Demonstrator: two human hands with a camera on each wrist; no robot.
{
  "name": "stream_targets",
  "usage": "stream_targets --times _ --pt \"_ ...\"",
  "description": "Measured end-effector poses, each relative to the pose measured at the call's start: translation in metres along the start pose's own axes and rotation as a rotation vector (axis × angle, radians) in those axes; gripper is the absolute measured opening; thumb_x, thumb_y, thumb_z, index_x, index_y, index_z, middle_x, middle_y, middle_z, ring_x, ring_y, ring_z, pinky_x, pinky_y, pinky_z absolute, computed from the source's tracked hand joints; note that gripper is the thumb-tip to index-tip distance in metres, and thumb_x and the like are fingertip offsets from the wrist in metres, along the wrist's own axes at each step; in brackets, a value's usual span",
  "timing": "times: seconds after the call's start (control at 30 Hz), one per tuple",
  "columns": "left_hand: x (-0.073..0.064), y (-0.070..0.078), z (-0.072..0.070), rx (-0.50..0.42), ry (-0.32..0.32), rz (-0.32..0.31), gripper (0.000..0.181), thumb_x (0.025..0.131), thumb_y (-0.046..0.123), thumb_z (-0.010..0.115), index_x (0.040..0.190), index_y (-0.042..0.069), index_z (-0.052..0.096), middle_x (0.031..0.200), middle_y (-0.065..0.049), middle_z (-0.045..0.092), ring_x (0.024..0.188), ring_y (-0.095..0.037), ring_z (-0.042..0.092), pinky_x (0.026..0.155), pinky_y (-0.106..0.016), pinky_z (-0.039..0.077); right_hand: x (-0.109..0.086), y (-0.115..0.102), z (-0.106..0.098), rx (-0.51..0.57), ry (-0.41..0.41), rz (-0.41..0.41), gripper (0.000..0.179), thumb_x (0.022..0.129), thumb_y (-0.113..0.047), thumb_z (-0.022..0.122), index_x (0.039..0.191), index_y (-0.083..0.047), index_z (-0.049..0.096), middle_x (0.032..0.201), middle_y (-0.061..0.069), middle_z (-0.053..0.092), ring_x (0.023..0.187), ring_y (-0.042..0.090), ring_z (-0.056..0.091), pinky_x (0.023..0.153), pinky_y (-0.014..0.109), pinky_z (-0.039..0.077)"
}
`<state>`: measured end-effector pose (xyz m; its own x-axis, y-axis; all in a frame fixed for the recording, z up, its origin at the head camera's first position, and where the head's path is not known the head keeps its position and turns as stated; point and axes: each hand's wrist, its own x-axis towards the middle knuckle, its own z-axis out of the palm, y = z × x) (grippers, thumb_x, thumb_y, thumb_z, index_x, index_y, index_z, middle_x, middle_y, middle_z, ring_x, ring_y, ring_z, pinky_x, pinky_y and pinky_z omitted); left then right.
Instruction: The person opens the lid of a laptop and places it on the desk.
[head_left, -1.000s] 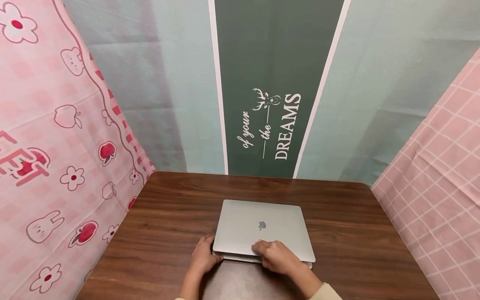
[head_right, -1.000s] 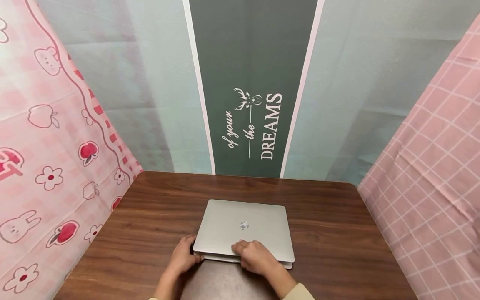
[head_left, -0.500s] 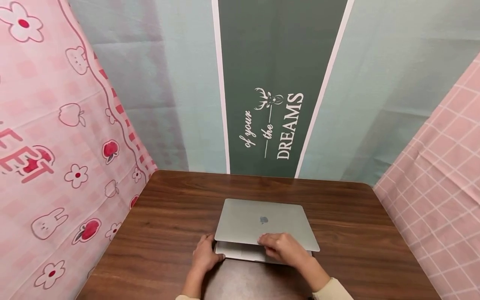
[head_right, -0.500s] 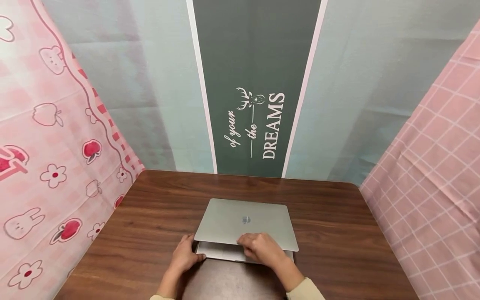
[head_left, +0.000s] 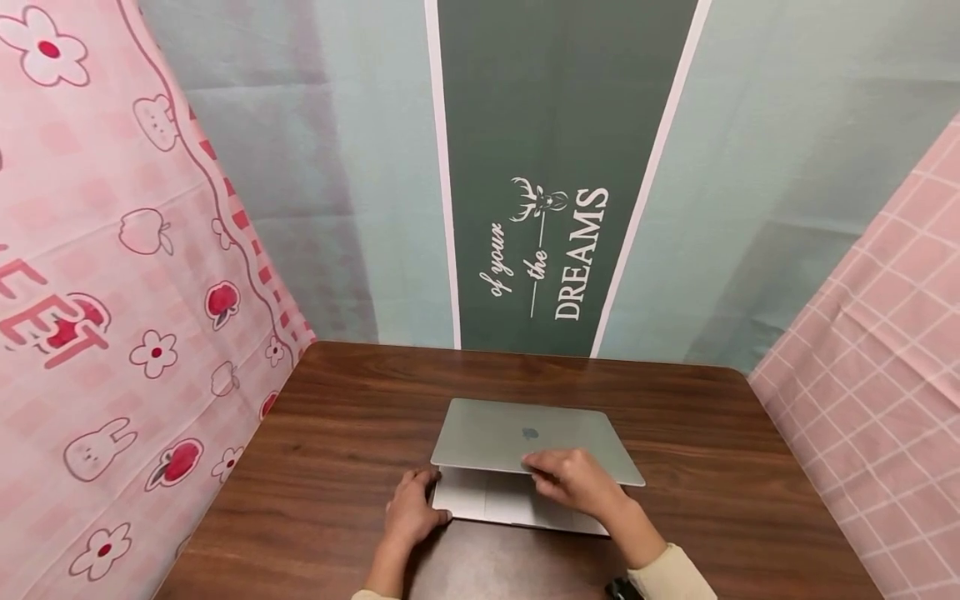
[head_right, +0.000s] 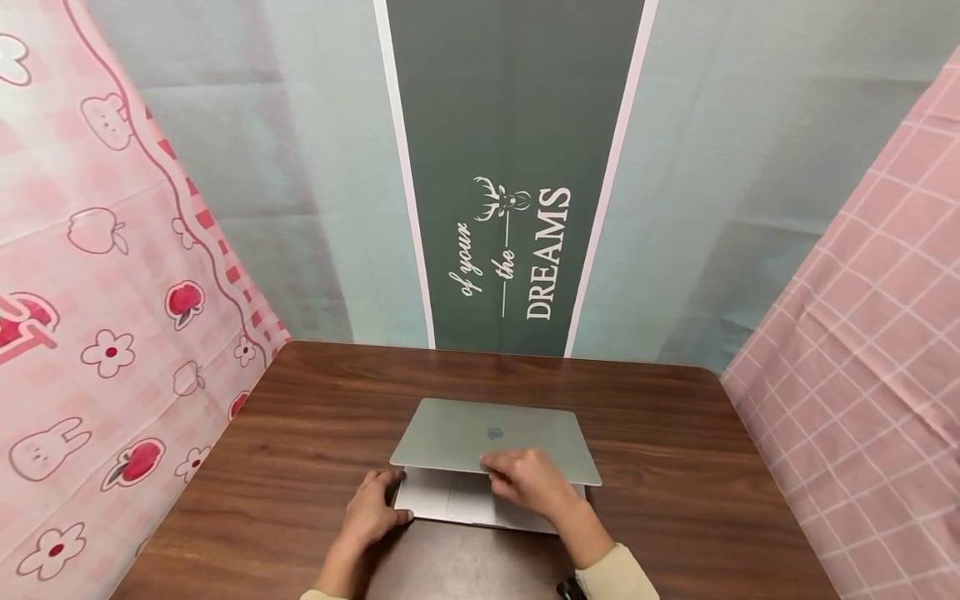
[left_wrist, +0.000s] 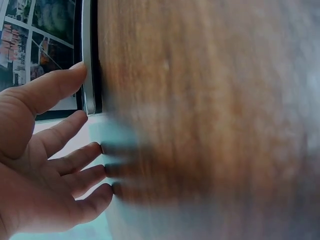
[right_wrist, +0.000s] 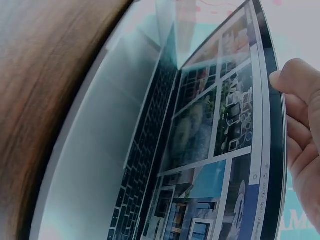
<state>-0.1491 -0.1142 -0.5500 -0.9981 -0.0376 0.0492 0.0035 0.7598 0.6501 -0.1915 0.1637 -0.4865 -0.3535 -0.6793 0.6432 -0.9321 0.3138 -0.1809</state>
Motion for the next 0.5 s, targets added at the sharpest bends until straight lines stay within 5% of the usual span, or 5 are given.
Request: stream_targets --times 0.5 --pt "-0.0013 -0.0005 0.0000 -0.017 -0.001 -0.007 0.061 0.052 0.015 0.085 0.109 0.007 0.064 0.112 -0.017 0.054 0.103 -0.039 0.053 0.071 -0.059 0.039 0.0102 0.0087 -0.0063 -0.068 0.092 0.025 0.025 0.064 0.003 0.070 0.089 -0.001 0.071 0.081 0.005 0.069 0.070 0.013 0.066 0.056 0.024 0.051"
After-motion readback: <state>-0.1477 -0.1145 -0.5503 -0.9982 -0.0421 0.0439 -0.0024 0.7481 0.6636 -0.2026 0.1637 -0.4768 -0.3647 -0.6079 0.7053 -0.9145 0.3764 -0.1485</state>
